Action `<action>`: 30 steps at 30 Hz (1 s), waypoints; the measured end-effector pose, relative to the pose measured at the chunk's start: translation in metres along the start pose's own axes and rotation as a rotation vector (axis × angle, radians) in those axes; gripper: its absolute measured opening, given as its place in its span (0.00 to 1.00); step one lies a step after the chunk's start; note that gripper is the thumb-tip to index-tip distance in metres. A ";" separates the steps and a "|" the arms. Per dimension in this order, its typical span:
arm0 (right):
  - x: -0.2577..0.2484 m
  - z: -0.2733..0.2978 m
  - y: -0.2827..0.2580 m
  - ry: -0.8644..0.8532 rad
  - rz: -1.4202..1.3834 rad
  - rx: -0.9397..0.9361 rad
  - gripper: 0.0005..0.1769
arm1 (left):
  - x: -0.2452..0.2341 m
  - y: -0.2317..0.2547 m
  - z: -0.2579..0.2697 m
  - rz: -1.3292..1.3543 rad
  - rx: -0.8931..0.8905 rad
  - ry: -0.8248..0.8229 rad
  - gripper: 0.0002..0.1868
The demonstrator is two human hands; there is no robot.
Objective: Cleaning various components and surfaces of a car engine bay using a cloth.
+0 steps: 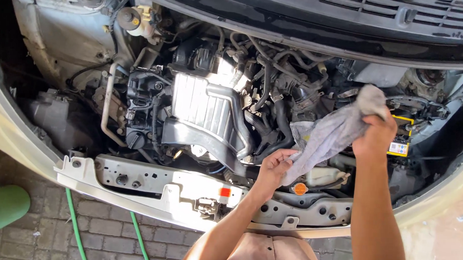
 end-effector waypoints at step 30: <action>0.166 0.026 -0.037 -0.377 1.178 -0.839 0.05 | 0.013 0.054 -0.001 0.270 0.081 0.081 0.17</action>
Point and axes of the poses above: each hand's wrist, its own z-axis away from the middle knuckle, its own x-axis out of the palm, y = z × x, the point moved 4 cm from there along -z, towards the middle knuckle, and after that the axes turned 1 degree about z, right-handed, at the moved point
